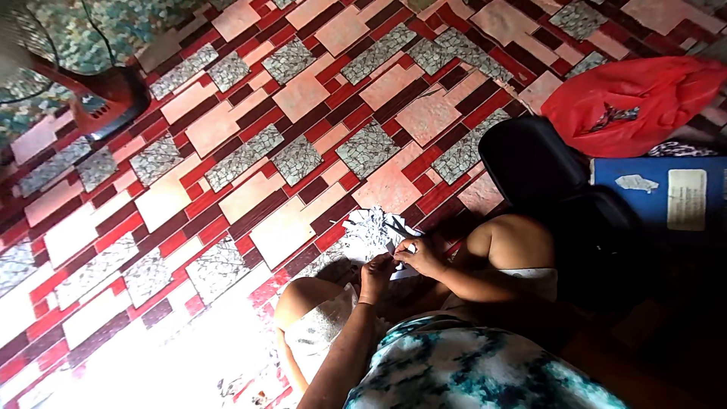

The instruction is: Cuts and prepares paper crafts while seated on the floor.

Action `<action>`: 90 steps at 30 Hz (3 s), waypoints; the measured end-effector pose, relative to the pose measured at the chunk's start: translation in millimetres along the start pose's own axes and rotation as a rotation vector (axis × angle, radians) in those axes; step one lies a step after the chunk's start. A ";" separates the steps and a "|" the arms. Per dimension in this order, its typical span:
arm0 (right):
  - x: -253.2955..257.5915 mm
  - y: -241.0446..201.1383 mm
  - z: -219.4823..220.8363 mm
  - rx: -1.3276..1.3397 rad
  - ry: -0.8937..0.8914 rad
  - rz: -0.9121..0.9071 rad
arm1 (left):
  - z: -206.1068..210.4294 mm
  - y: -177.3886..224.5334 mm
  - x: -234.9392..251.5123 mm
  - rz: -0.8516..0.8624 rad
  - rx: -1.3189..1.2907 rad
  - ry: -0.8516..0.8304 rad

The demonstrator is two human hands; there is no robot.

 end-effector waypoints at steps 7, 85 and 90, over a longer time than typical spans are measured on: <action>1.0 3.1 0.6 -0.022 -0.023 0.056 | -0.1 -3.3 -3.1 -0.036 -0.101 -0.019; -22.0 -11.3 -50.9 0.574 0.324 -0.022 | -68.2 -6.3 -6.8 -0.091 0.061 0.375; -23.7 -15.1 -44.0 0.564 0.299 -0.001 | -44.2 38.1 -11.1 0.216 0.228 0.212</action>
Point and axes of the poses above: each hand's wrist, its own x-axis towards the middle knuckle, its own z-axis out of the palm, y = z × x, the point moved 8 cm from there along x, towards the middle knuckle, and after that the axes turned 4 degrees about -y, right-handed, at the moved point
